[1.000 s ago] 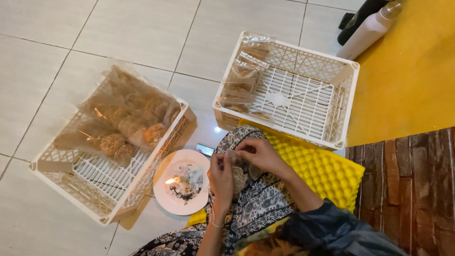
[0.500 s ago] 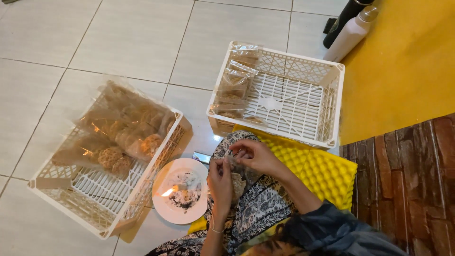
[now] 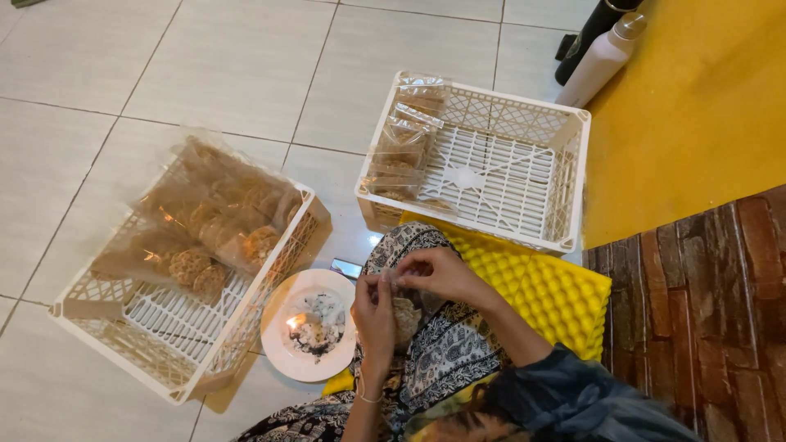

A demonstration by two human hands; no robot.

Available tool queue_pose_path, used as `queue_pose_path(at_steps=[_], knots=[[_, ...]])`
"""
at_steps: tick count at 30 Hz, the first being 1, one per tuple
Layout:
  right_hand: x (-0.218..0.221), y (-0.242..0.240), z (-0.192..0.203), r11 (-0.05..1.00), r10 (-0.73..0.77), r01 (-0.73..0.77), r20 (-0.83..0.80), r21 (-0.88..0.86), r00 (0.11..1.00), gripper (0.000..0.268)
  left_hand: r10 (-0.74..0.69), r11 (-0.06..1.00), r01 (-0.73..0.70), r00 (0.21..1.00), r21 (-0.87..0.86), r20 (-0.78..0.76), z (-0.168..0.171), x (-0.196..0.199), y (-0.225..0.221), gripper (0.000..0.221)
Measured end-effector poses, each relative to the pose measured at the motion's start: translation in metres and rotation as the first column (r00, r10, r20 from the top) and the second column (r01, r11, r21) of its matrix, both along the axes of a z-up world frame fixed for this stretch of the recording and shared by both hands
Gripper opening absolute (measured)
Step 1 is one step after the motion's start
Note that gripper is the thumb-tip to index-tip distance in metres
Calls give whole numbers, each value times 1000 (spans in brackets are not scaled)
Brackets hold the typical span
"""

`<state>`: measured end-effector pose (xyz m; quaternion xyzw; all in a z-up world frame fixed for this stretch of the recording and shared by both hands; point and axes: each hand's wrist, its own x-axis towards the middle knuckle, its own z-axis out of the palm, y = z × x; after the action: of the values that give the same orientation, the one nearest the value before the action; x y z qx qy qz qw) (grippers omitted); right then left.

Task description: Sealing plastic bags containing food items by melting the edges over a candle flame.

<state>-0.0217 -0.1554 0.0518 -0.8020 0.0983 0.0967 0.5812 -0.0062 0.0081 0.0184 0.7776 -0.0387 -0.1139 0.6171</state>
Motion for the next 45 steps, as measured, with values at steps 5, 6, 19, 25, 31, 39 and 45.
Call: queue_pose_path(at_steps=[5,6,19,25,31,39,45], knots=[[-3,4,-3,993,-53,43,86,110,995,9,-16,999,17,999,-30,34,-1,1,2,27],[-3,3,-6,984,-40,18,125,175,991,9,-19,999,20,999,-28,41,-3,1,3,27],[11,6,-15,986,124,-150,290,70,949,17,-32,990,34,999,-138,20,1,9,12,23],[12,11,-19,989,133,-144,256,26,958,17,-89,984,95,995,-151,47,9,15,16,24],[9,16,-13,994,47,-68,232,84,972,13,-7,981,10,1000,-195,16,-1,14,16,19],[-1,11,-1,963,270,-269,136,-23,953,17,133,978,-122,990,-171,55,5,4,22,17],[-2,9,-7,931,324,-349,203,104,924,23,317,918,-303,948,-258,17,20,-2,33,14]])
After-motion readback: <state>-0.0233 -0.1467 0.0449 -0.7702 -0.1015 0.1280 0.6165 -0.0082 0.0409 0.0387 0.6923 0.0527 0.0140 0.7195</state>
